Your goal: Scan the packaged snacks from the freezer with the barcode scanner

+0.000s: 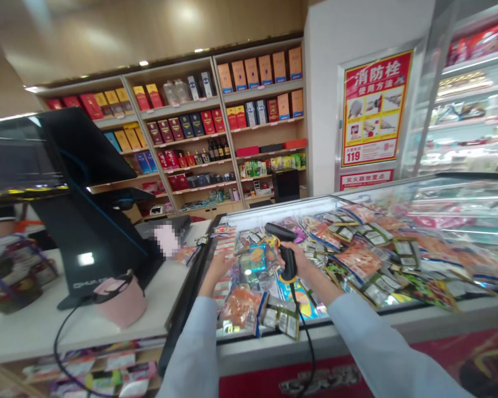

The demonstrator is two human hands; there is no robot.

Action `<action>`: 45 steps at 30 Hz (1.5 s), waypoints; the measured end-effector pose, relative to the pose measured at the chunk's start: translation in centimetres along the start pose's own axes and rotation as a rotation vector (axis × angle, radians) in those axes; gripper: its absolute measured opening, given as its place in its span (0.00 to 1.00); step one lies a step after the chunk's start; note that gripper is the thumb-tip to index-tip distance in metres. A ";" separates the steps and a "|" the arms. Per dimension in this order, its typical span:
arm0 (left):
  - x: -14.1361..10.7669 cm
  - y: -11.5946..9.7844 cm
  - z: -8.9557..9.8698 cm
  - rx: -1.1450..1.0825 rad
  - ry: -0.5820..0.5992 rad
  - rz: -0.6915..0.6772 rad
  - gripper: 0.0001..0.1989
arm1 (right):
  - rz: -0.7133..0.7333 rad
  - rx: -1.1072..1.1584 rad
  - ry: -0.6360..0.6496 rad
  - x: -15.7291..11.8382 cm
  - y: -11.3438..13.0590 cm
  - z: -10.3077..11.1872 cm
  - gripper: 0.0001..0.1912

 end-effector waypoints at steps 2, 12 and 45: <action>0.5 0.3 -1.2 0.038 0.008 0.001 0.16 | -0.057 -0.019 -0.003 1.2 -1.7 0.1 0.14; 7.3 -4.8 -6.2 0.240 -0.026 -0.044 0.22 | -0.066 0.185 -0.124 3.0 -5.0 2.8 0.13; 1.0 3.3 1.3 -0.545 -0.336 -0.168 0.37 | -0.123 0.000 0.050 1.5 -4.5 -1.1 0.16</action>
Point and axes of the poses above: each hand's wrist, its own x-axis towards the middle knuckle, its own z-axis out of the back of the hand, y = z × x, the point moved 7 cm from there along x, towards the middle knuckle, and after that the axes turned 3 degrees about z, right-handed, at the moved point
